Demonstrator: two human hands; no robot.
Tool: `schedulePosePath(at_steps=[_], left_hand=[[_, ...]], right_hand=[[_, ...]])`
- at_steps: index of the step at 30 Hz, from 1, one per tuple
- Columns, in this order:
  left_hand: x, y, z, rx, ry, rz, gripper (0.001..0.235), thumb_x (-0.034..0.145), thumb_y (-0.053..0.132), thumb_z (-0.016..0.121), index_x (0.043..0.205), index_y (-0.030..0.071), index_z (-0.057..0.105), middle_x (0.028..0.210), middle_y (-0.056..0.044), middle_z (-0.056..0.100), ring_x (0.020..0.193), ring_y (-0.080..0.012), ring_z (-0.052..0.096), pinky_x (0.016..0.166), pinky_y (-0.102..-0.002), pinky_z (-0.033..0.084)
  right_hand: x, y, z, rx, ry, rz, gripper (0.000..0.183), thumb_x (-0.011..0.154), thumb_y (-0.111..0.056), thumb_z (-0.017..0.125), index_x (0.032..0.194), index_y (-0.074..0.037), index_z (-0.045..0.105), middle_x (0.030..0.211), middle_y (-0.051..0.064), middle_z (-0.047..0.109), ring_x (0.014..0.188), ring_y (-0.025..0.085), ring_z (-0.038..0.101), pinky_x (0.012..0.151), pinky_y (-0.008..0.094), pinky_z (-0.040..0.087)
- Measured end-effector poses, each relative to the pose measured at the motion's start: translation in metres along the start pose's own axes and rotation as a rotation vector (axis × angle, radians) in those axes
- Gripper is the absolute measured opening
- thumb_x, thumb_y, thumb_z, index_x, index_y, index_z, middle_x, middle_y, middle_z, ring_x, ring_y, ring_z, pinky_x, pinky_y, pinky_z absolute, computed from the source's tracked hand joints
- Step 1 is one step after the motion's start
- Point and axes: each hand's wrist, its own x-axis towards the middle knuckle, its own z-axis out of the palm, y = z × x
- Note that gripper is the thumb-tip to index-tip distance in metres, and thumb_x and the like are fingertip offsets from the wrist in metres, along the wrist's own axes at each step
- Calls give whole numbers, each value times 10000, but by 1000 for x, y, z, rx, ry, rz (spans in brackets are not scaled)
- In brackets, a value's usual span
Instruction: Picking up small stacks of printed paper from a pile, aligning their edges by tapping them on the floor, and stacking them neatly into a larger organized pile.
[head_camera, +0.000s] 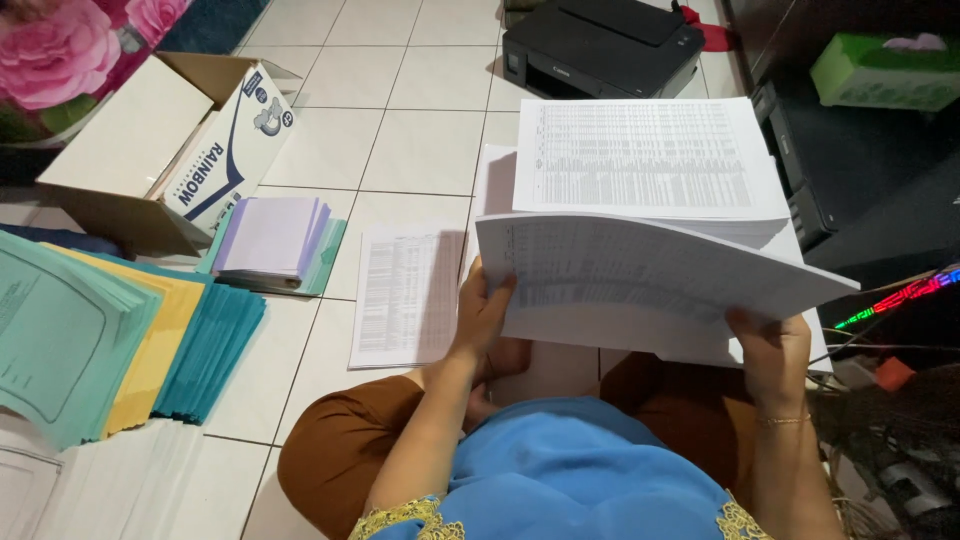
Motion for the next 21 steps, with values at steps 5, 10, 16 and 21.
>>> schedulePosePath(at_steps=[5,10,16,21], left_hand=[[5,-30,4,37,42,105,519,958,473,556,1280,67,596,1118,-90,671,1033,-226,639,802,-353,548],[22,-20,-2,83,49,206,555,971,532,533,1262,60,569,1113,-97,666,1037,-252,661,814,-382,572],[17,-27,-14,155,41,142,570,959,521,549,1302,73,633,1215,-120,659,1137,-292,668,897,-395,585],[29,-33,-34,-50,-70,162,200,931,232,649,1073,118,567,1040,-81,675,986,-225,642,819,-349,550]], right_hand=[[-1,2,13,36,53,16,317,937,-71,696,1250,-56,650,1221,40,662,1130,160,582,1034,354,490],[8,-24,13,24,158,80,281,915,-59,710,1186,-58,636,1150,39,674,1067,147,605,956,304,512],[2,-33,13,63,63,92,401,940,-93,682,1330,-58,597,1290,74,650,1208,197,597,1049,370,496],[13,10,-18,9,72,43,225,894,-50,676,1094,-103,587,1004,17,606,939,126,555,836,279,464]])
